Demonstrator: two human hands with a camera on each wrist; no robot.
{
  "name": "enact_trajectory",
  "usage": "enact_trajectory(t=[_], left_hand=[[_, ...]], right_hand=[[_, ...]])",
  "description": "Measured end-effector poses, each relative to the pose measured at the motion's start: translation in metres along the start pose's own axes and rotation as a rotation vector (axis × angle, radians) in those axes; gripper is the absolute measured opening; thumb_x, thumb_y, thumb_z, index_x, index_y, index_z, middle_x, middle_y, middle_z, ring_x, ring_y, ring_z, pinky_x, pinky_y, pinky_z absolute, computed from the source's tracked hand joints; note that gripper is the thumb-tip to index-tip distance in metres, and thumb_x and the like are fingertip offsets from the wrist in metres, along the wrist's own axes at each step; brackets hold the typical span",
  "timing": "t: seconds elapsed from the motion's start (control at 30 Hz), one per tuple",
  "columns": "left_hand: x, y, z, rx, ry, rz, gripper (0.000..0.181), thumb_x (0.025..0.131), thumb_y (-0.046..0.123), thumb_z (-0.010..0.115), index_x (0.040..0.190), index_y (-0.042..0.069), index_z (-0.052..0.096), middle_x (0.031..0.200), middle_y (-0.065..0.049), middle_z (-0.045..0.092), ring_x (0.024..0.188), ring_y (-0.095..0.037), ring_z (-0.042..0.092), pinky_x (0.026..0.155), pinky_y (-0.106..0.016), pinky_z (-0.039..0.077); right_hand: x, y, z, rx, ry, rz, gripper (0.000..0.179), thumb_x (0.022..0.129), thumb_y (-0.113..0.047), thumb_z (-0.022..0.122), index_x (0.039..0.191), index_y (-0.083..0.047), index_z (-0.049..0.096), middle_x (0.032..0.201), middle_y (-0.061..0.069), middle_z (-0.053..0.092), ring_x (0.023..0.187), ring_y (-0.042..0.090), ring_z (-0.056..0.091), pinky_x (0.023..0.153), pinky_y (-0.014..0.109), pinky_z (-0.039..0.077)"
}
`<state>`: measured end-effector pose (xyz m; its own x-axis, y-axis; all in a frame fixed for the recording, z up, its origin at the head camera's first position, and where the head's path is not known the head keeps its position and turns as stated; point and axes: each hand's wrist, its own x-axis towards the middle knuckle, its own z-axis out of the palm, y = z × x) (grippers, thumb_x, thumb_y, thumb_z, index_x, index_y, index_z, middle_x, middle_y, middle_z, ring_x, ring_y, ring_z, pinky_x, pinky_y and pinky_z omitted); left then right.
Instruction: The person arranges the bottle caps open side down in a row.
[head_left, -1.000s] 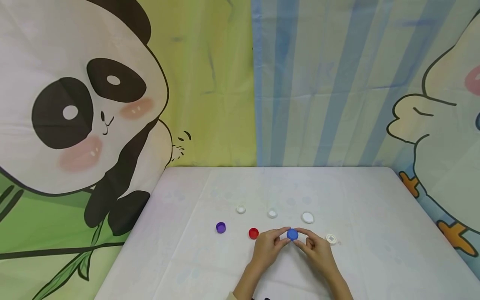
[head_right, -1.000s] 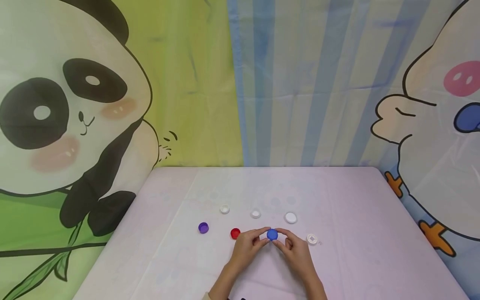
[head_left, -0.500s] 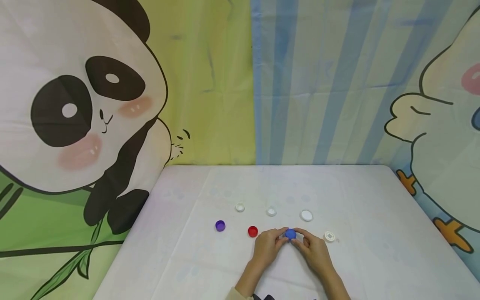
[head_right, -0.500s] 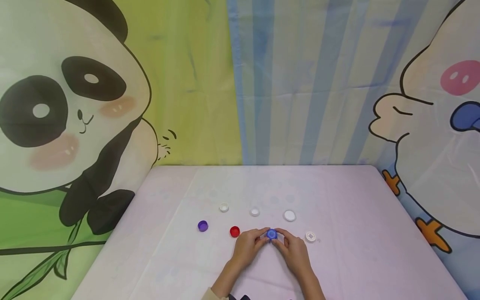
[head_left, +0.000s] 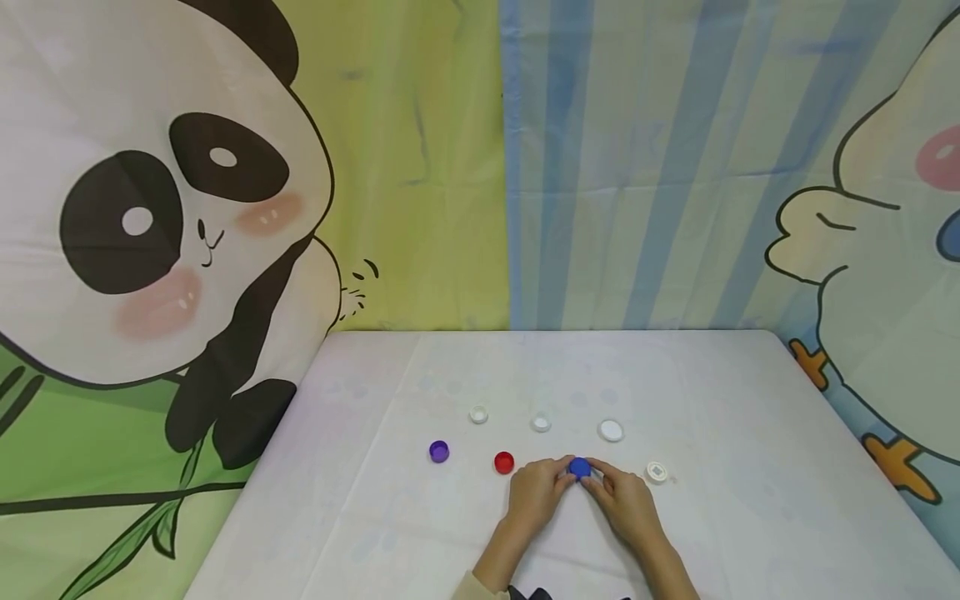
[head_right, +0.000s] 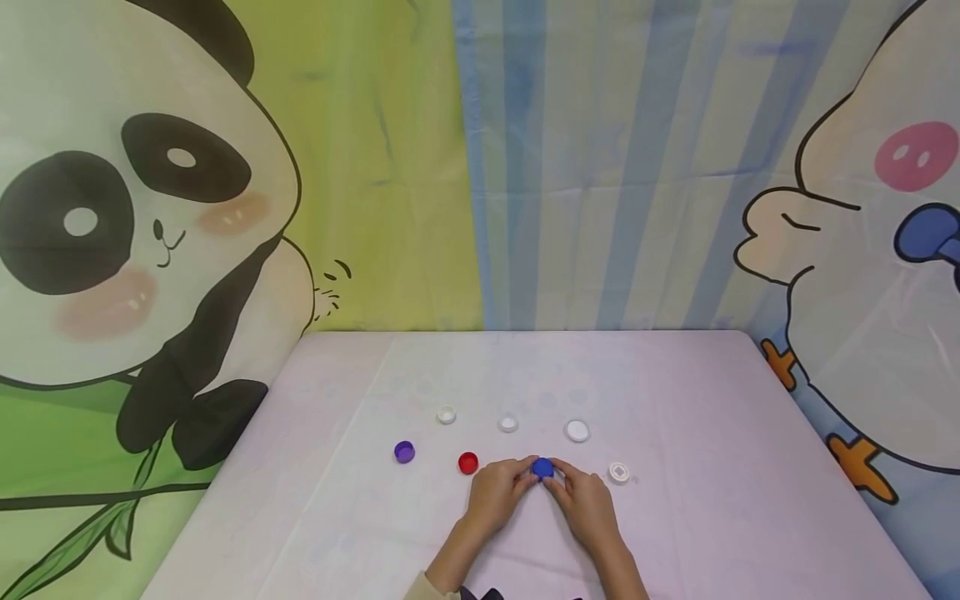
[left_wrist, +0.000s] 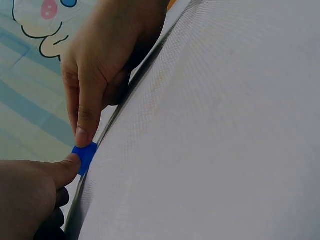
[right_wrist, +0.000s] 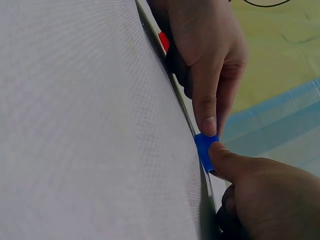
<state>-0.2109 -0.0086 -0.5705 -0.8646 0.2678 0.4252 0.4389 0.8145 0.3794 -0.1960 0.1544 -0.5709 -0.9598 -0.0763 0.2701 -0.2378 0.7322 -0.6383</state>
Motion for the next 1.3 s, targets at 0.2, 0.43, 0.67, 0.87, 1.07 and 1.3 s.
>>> enact_trajectory(t=[0.2,0.43,0.67,0.87,1.07,1.3], left_hand=[[-0.001,0.0,-0.003,-0.014,-0.025,-0.015,0.035,0.079,0.037,0.065,0.11,0.021,0.066,0.063,0.008,0.061,0.052,-0.004,0.049,0.046,-0.017,0.034],[-0.008,-0.015,-0.04,-0.238,-0.025,-0.079,0.036,0.08,0.034,0.065,0.111,0.016,0.066,0.051,0.014,0.039,0.046,0.003,0.031,0.044,-0.013,0.029],[-0.018,-0.054,-0.087,-0.26,0.051,-0.174,0.034,0.077,0.027,0.07,0.108,0.016,0.066,0.054,0.011,0.04,0.048,0.001,0.031,0.043,-0.016,0.027],[-0.023,-0.077,-0.092,-0.273,0.011,-0.25,0.037,0.074,0.024,0.073,0.109,0.014,0.066,0.057,0.009,0.035,0.051,-0.002,0.028,0.045,-0.017,0.025],[-0.024,-0.085,-0.075,-0.278,0.003,-0.247,0.032,0.076,0.024,0.071,0.107,0.017,0.068,0.057,0.009,0.034,0.049,-0.001,0.027,0.043,-0.016,0.025],[-0.027,-0.089,-0.063,-0.186,0.019,-0.229,0.03,0.074,0.028,0.071,0.103,0.02,0.07,0.055,0.01,0.035,0.048,-0.001,0.027,0.043,-0.017,0.024]], right_hand=[[-0.001,0.0,-0.003,-0.001,0.006,-0.022,0.046,0.079,-0.031,0.067,0.118,-0.01,0.059,0.046,-0.014,0.029,0.039,0.0,0.022,0.039,0.018,0.025],[-0.002,-0.006,-0.007,0.009,0.109,-0.168,0.045,0.075,-0.029,0.071,0.115,-0.012,0.062,0.048,-0.02,0.028,0.041,-0.005,0.021,0.041,0.017,0.025],[0.009,-0.041,-0.005,0.133,0.075,-0.194,0.029,0.079,-0.027,0.068,0.107,-0.018,0.066,0.048,-0.019,0.028,0.041,-0.004,0.022,0.047,0.019,0.031],[0.018,-0.073,0.019,0.165,-0.135,-0.096,0.041,0.082,-0.033,0.064,0.116,-0.009,0.061,0.045,-0.013,0.031,0.04,-0.002,0.023,0.039,0.017,0.026],[0.024,-0.081,0.051,0.115,-0.223,-0.079,0.043,0.083,-0.031,0.063,0.119,-0.009,0.058,0.048,-0.011,0.035,0.041,0.0,0.028,0.039,0.018,0.027],[0.029,-0.081,0.064,0.031,-0.097,-0.116,0.031,0.078,-0.025,0.069,0.106,-0.012,0.065,0.05,-0.011,0.033,0.043,0.0,0.026,0.038,0.018,0.023]])
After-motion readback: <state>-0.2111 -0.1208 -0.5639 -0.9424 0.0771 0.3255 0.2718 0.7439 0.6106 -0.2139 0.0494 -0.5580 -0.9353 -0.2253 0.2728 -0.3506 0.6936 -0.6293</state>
